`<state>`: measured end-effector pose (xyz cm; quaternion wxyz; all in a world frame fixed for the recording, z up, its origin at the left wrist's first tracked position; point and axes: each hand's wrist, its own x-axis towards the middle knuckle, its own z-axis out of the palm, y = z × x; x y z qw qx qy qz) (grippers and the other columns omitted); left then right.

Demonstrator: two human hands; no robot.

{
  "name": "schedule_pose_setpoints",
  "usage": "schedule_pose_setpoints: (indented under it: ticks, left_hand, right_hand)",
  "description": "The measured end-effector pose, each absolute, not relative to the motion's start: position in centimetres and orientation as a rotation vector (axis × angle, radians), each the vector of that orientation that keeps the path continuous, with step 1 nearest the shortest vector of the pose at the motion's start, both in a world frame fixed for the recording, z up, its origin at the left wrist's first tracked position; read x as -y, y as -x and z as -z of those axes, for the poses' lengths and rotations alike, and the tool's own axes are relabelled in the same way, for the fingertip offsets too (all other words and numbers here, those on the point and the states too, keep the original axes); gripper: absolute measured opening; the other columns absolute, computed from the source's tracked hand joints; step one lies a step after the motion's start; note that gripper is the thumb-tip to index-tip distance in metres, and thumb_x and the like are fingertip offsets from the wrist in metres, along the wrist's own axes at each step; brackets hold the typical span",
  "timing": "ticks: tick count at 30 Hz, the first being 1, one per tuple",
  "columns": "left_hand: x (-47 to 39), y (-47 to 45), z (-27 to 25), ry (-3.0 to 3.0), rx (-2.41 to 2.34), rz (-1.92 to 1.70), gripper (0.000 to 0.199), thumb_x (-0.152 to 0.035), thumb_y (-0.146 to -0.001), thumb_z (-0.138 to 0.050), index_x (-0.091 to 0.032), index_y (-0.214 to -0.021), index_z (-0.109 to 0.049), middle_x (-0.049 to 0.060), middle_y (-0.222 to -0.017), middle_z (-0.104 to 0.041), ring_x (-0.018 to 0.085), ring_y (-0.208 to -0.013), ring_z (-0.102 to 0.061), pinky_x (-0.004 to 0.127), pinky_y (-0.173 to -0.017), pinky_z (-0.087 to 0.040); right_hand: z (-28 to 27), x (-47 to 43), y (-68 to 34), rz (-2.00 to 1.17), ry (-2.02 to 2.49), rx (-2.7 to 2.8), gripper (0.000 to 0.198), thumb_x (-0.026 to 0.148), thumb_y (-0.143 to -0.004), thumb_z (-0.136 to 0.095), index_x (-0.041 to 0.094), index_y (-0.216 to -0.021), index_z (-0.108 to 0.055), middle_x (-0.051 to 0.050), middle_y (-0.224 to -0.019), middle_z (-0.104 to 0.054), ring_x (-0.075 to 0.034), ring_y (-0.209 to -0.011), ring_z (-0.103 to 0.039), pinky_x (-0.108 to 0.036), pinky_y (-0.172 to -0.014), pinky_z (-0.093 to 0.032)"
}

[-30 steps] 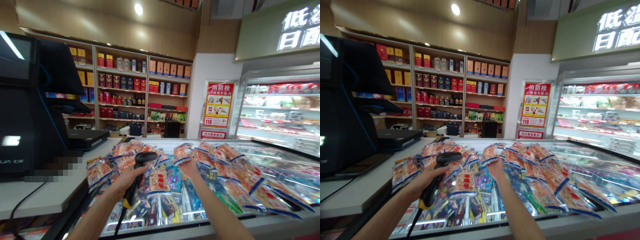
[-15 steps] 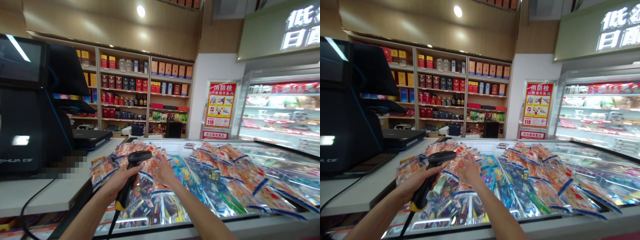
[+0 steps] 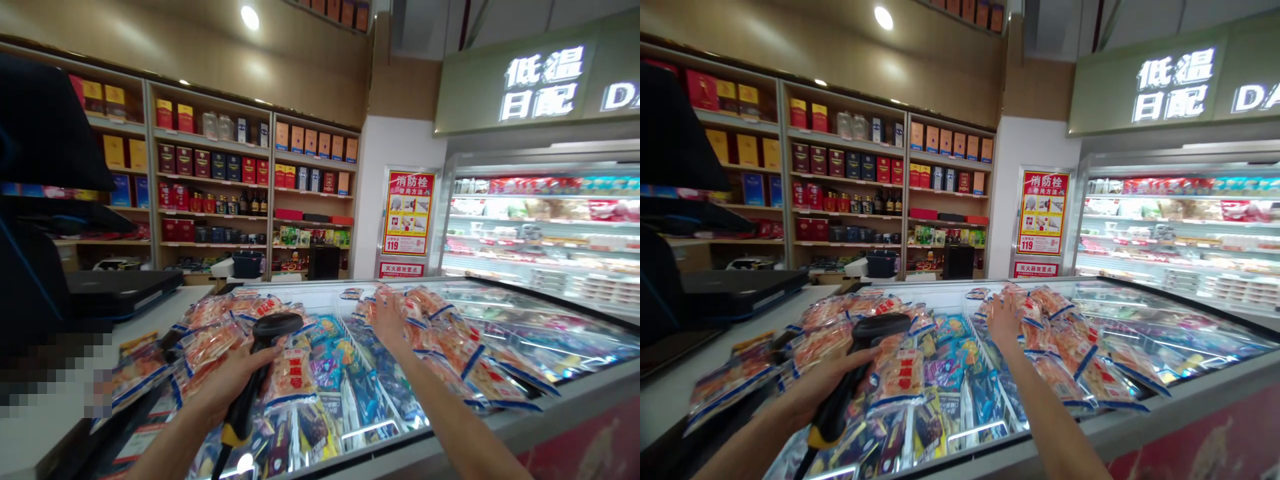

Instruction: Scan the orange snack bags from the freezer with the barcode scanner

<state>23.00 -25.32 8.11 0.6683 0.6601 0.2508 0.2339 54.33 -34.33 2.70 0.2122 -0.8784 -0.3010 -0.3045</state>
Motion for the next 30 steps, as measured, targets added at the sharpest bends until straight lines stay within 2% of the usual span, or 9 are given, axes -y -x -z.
schedule_pose_setpoints:
  ticks: [3,6,8,11,13,16,19,21,30]
  left_hand:
    - [25.8,-23.8,-8.1,-1.485,-0.551,-0.525,0.026,-0.038,-0.063,-0.055,-0.017,-0.057,-0.043,-0.005,-0.040,-0.047,0.007,-0.034,-0.041,0.018,-0.036,-0.031]
    - [26.3,-24.2,-8.2,-1.495,-0.556,-0.499,0.028,-0.038,-0.064,-0.053,-0.016,-0.052,-0.041,-0.004,-0.037,-0.045,0.007,-0.033,-0.040,0.018,-0.036,-0.031]
    - [26.5,-24.4,-8.3,-1.481,-0.553,-0.507,0.026,-0.037,-0.064,-0.054,-0.016,-0.054,-0.042,-0.004,-0.039,-0.047,0.006,-0.034,-0.040,0.018,-0.037,-0.031]
    - [26.5,-24.7,-8.4,-1.456,-0.520,-0.476,0.025,-0.037,-0.062,-0.056,-0.017,-0.057,-0.041,-0.005,-0.041,-0.047,0.007,-0.035,-0.041,0.019,-0.037,-0.032]
    - [26.6,-24.9,-8.4,-1.455,-0.491,-0.451,0.025,-0.037,-0.062,-0.056,-0.017,-0.057,-0.041,-0.005,-0.041,-0.047,0.007,-0.035,-0.042,0.019,-0.037,-0.032]
    - [26.8,-25.1,-8.4,-1.440,-0.473,-0.449,0.025,-0.036,-0.063,-0.056,-0.016,-0.059,-0.042,-0.005,-0.044,-0.048,0.006,-0.036,-0.043,0.018,-0.038,-0.033]
    - [27.0,-25.2,-8.4,-1.412,-0.456,-0.444,0.024,-0.035,-0.062,-0.057,-0.017,-0.062,-0.041,-0.005,-0.045,-0.048,0.007,-0.036,-0.044,0.019,-0.037,-0.033]
    - [26.9,-25.2,-8.4,-1.403,-0.451,-0.459,0.024,-0.035,-0.061,-0.057,-0.017,-0.063,-0.041,-0.006,-0.044,-0.047,0.007,-0.036,-0.044,0.019,-0.037,-0.033]
    - [26.6,-24.9,-8.5,-1.438,-0.461,-0.552,0.026,-0.038,-0.063,-0.053,-0.016,-0.057,-0.041,-0.005,-0.041,-0.046,0.005,-0.034,-0.040,0.017,-0.036,-0.030]
  right_hand:
    - [-2.8,37.2,-57.7,0.874,2.553,0.681,0.050,0.021,-0.071,-0.045,0.024,-0.120,-0.036,-0.011,-0.130,-0.024,-0.031,-0.119,-0.015,-0.053,-0.089,-0.014]
    - [-2.7,39.1,-59.6,0.750,2.576,0.598,0.047,0.015,-0.069,-0.043,0.026,-0.115,-0.042,-0.010,-0.127,-0.031,-0.030,-0.116,-0.023,-0.054,-0.087,-0.018]
    - [-3.0,40.1,-60.2,0.725,2.449,0.586,0.043,0.016,-0.071,-0.039,0.024,-0.113,-0.044,-0.010,-0.124,-0.035,-0.029,-0.113,-0.029,-0.053,-0.087,-0.019]
    - [-4.0,40.8,-60.0,0.695,1.994,0.577,0.040,0.025,-0.072,-0.039,0.016,-0.111,-0.046,-0.013,-0.117,-0.043,-0.026,-0.109,-0.035,-0.047,-0.089,-0.023]
    - [-4.6,40.4,-59.1,0.582,1.714,0.559,0.040,0.033,-0.071,-0.041,0.012,-0.103,-0.050,-0.012,-0.104,-0.053,-0.024,-0.101,-0.044,-0.041,-0.087,-0.030]
    - [-4.5,38.6,-56.8,0.294,1.458,0.592,0.034,0.038,-0.068,-0.044,0.017,-0.094,-0.053,-0.005,-0.082,-0.061,-0.020,-0.084,-0.054,-0.035,-0.077,-0.040]
    - [-3.3,36.3,-54.2,-0.206,1.106,0.676,0.029,0.035,-0.063,-0.053,0.024,-0.090,-0.052,0.001,-0.078,-0.062,-0.017,-0.077,-0.057,-0.031,-0.069,-0.045]
    - [-2.5,35.1,-52.7,-0.427,0.944,0.685,0.028,0.031,-0.060,-0.057,0.026,-0.087,-0.052,0.003,-0.078,-0.062,-0.017,-0.074,-0.058,-0.030,-0.065,-0.046]
    - [-1.4,33.5,-50.3,-0.660,0.851,0.699,0.027,0.025,-0.059,-0.062,0.022,-0.085,-0.053,0.002,-0.074,-0.063,-0.016,-0.076,-0.059,-0.027,-0.066,-0.047]
